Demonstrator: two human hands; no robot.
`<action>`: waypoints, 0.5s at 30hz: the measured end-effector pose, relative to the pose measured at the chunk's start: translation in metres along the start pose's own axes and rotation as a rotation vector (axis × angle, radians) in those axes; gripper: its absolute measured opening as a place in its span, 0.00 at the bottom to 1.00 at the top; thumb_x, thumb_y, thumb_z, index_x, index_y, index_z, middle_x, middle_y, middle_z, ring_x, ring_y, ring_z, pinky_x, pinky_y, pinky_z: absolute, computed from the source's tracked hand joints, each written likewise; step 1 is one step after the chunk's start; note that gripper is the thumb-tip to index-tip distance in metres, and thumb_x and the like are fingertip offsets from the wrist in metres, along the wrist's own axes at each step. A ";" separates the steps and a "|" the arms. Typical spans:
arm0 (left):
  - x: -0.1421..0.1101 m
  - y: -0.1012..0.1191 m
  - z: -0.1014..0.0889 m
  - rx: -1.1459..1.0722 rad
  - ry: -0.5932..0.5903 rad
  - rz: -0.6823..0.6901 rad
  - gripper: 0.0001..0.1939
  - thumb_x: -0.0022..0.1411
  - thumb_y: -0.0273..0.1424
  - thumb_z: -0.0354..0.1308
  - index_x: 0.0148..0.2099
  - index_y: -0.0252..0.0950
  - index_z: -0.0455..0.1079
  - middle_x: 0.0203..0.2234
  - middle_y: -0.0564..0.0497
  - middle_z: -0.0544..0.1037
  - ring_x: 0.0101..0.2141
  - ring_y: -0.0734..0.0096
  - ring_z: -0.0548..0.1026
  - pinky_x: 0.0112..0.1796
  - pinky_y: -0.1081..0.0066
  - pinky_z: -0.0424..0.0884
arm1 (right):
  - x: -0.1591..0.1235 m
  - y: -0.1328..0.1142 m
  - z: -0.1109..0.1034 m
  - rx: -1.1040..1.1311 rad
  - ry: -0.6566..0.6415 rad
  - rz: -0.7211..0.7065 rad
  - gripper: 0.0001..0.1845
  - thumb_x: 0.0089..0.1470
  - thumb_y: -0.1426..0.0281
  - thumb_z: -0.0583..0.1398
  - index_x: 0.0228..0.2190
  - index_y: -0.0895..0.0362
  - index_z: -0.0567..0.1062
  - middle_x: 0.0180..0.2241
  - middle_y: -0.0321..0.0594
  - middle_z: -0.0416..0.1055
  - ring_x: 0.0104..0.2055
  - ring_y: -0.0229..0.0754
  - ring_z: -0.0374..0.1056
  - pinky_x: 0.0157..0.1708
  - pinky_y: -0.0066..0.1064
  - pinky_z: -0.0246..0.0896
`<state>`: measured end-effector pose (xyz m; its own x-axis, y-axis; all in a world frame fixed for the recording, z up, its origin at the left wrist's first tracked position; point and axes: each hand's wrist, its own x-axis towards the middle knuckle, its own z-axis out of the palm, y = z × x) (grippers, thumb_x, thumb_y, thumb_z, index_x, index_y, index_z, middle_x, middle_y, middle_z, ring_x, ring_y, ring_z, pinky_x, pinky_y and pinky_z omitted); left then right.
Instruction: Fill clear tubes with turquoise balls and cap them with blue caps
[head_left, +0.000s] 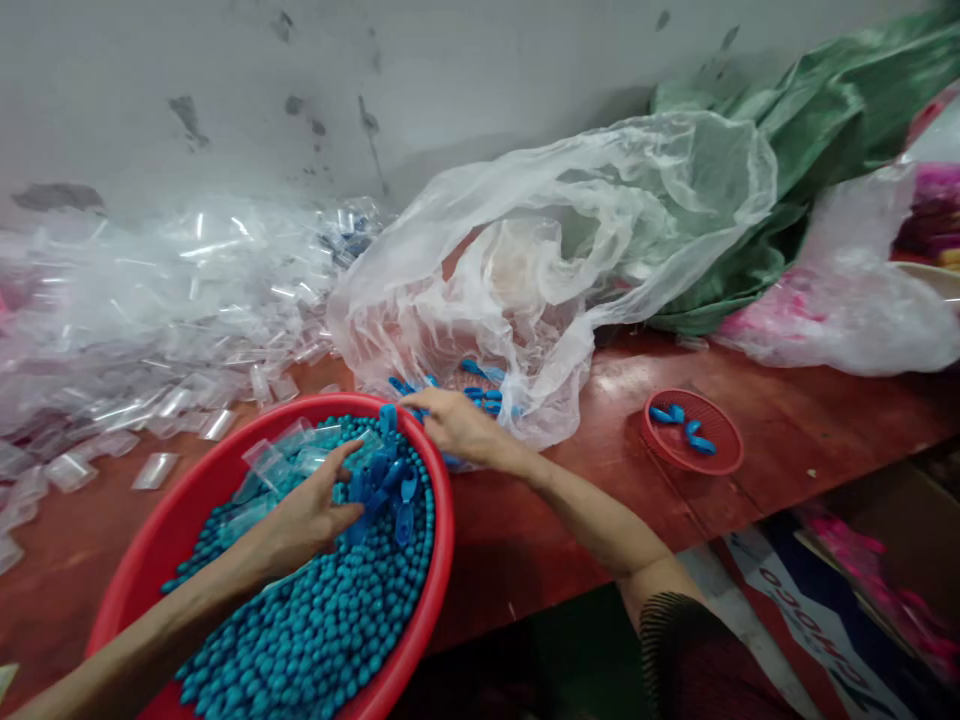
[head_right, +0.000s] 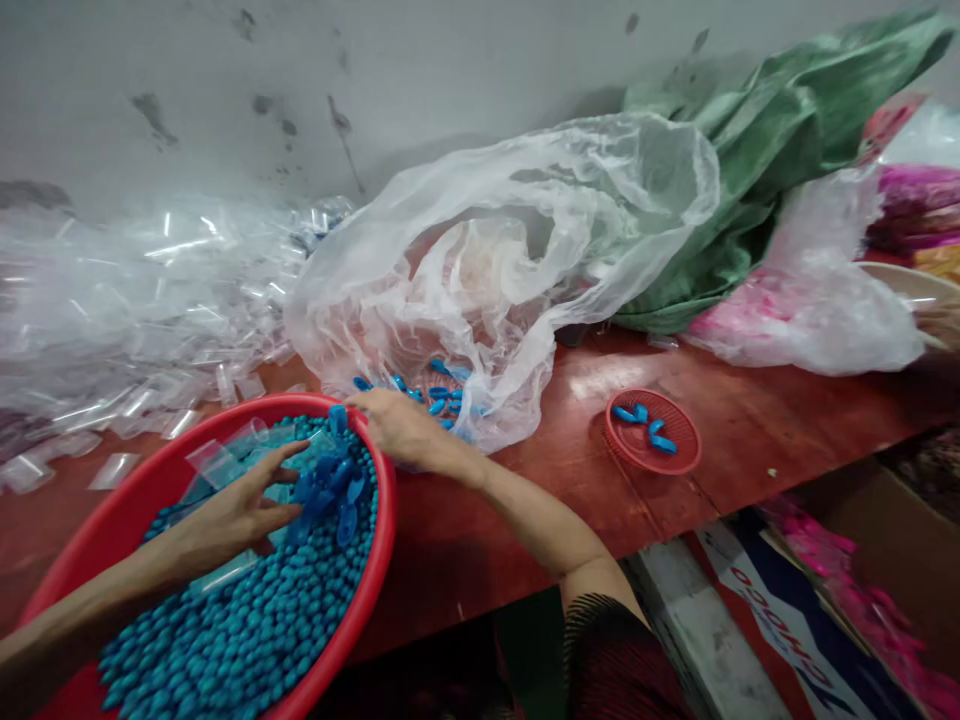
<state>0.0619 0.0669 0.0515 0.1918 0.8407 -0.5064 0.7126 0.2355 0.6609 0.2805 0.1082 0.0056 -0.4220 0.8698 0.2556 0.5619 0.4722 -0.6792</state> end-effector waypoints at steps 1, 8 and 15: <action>-0.001 -0.004 -0.002 0.127 0.012 0.048 0.41 0.46 0.39 0.55 0.63 0.40 0.53 0.43 0.43 0.75 0.24 0.65 0.73 0.23 0.66 0.70 | 0.003 0.017 -0.003 -0.075 0.044 0.096 0.21 0.55 0.80 0.48 0.48 0.59 0.70 0.46 0.43 0.70 0.48 0.38 0.65 0.49 0.28 0.58; 0.031 0.049 -0.009 0.617 0.332 0.373 0.22 0.59 0.35 0.44 0.52 0.40 0.69 0.34 0.48 0.79 0.36 0.61 0.76 0.39 0.66 0.69 | -0.002 0.090 0.002 -0.517 -0.036 0.469 0.19 0.58 0.64 0.53 0.47 0.63 0.68 0.49 0.54 0.65 0.51 0.52 0.62 0.46 0.38 0.59; 0.129 0.088 0.003 0.748 0.338 0.440 0.22 0.60 0.30 0.43 0.53 0.35 0.68 0.42 0.42 0.77 0.45 0.60 0.74 0.44 0.67 0.66 | -0.005 0.094 0.004 -0.594 -0.086 0.444 0.17 0.63 0.65 0.45 0.45 0.57 0.69 0.47 0.46 0.66 0.43 0.43 0.67 0.39 0.31 0.60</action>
<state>0.1514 0.1947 0.0431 0.4249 0.9048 -0.0287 0.8946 -0.4148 0.1666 0.3321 0.1476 -0.0622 -0.1064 0.9939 -0.0276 0.9719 0.0981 -0.2139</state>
